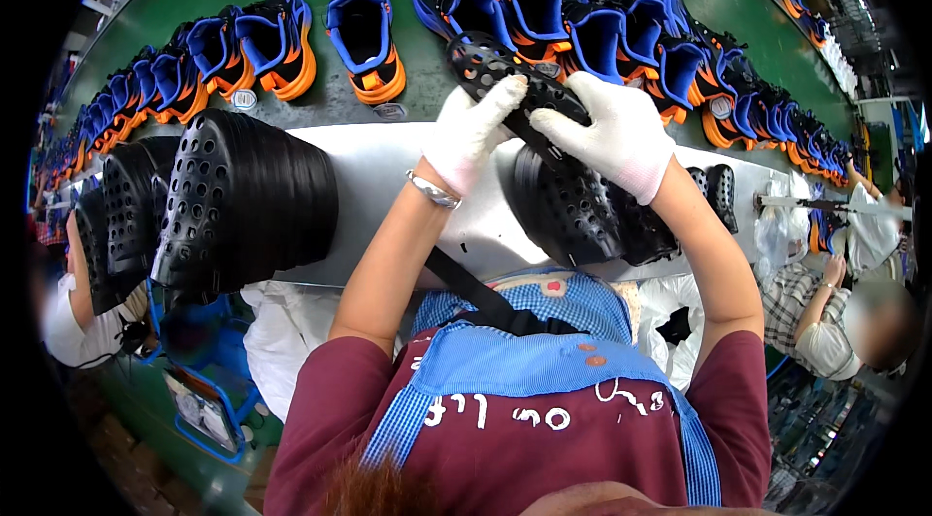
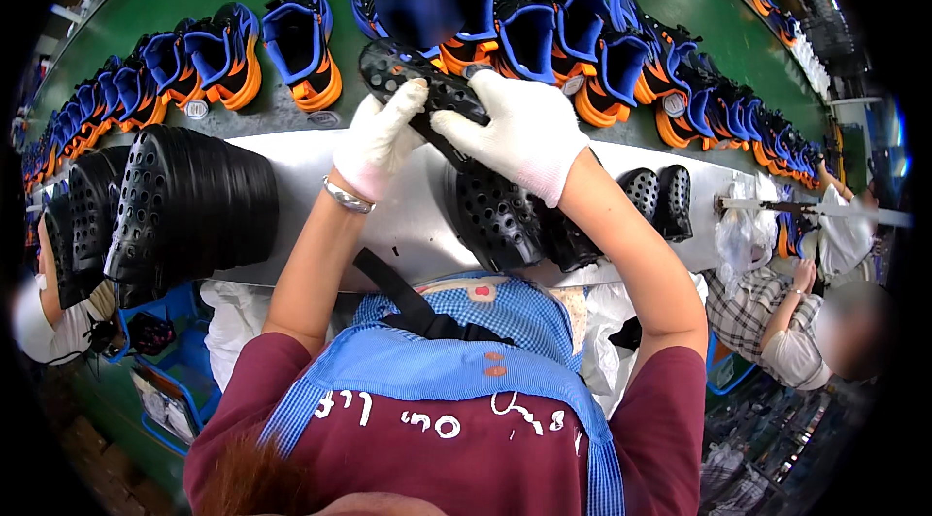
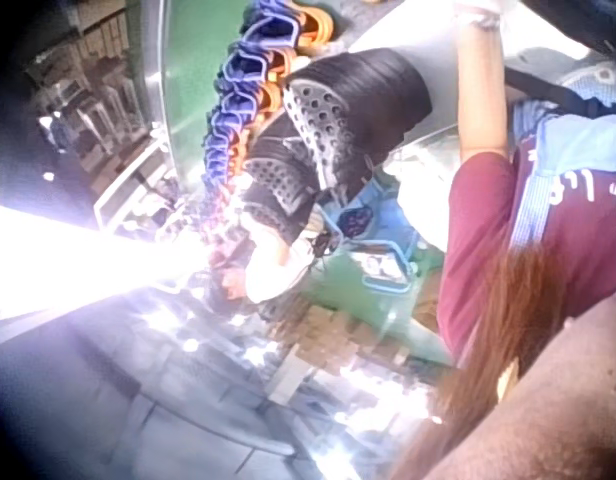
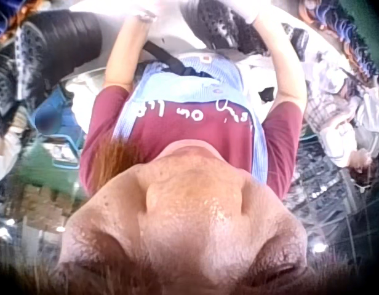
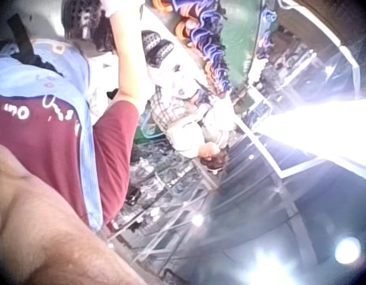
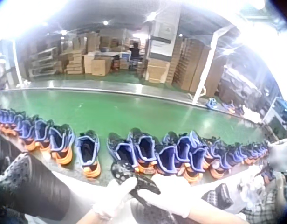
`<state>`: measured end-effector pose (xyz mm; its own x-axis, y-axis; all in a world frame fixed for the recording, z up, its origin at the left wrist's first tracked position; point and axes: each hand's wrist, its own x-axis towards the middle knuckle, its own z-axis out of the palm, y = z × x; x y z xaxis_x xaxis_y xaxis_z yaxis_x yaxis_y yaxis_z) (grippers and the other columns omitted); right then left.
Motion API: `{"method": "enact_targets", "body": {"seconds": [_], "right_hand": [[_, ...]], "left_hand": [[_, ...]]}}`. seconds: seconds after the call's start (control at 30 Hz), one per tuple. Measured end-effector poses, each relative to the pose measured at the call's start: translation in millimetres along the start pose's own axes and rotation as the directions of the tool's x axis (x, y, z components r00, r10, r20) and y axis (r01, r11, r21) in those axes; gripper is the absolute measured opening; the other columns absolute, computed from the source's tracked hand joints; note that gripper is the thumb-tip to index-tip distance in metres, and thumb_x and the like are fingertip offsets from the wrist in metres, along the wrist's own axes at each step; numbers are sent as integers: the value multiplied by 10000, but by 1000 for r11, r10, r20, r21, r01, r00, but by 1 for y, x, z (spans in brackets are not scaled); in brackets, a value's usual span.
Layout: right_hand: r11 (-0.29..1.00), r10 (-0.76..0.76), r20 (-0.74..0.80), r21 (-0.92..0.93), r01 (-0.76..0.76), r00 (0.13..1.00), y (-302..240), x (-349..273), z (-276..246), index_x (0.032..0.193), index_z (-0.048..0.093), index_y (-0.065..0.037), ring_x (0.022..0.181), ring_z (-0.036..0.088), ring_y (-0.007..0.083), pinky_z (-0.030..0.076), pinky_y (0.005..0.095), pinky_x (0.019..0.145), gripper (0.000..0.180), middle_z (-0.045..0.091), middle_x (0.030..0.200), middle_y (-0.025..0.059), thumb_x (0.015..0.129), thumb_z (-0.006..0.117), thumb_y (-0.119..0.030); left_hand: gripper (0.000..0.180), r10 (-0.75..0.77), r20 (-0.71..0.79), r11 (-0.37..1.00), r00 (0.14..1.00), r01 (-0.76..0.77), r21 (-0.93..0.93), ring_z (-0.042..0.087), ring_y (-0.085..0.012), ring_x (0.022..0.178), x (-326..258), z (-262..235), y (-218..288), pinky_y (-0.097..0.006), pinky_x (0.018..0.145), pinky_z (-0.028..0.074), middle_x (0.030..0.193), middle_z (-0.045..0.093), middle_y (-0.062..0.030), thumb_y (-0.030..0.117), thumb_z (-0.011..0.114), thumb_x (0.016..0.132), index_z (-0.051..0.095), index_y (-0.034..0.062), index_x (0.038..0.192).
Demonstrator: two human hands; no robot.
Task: The person inserts black plastic insoles into blue and orange sneakers on a factory assembly line. The person picks up an insole from a stack, places it into a shoe, and then moves the shoe down the line. This process is repeated continuously for multiple pairs of shoes.
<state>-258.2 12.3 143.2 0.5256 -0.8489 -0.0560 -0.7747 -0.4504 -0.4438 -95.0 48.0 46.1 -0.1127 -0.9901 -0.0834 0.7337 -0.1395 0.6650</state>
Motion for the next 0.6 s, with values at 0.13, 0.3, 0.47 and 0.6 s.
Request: {"method": "enact_targets", "body": {"seconds": [0.13, 0.3, 0.47, 0.6], "right_hand": [[998, 36, 12, -56, -35, 999, 0, 17, -3, 740, 656, -39, 628, 655, 320, 516, 399, 613, 458, 634, 645, 158, 811, 620, -490], [996, 86, 61, -39, -84, 994, 3, 47, -10, 805, 708, -58, 640, 650, 318, 520, 383, 631, 434, 645, 661, 148, 823, 568, -469], [971, 54, 220, -240, 1, 974, 15, 105, -15, 804, 704, -8, 725, 651, 359, 525, 403, 715, 524, 656, 734, 214, 776, 565, -512], [931, 88, 240, -364, 6, 967, 2, 152, 3, 847, 715, -3, 763, 673, 342, 538, 383, 758, 502, 677, 774, 210, 787, 552, -474]], "left_hand": [[384, -125, -15, 991, 992, 124, -40, 637, -198, 991, 11, -1, 2, -386, 859, 549, 1095, 645, -91, 329, 613, 951, 596, 7, 1160], [440, -205, -222, 714, 953, 301, 632, 662, -254, 967, 13, 5, 35, -367, 827, 530, 1089, 651, -170, 379, 614, 915, 600, 26, 1178], [444, 530, 199, 0, 824, -235, 972, 590, -321, 1034, 24, -40, -4, -391, 874, 508, 1155, 580, -152, 245, 686, 797, 594, 63, 1191], [402, 446, 112, -8, 888, -121, 993, 594, -342, 1071, 41, -46, -12, -396, 902, 498, 1241, 561, -149, 268, 657, 823, 611, 76, 1174]]}}
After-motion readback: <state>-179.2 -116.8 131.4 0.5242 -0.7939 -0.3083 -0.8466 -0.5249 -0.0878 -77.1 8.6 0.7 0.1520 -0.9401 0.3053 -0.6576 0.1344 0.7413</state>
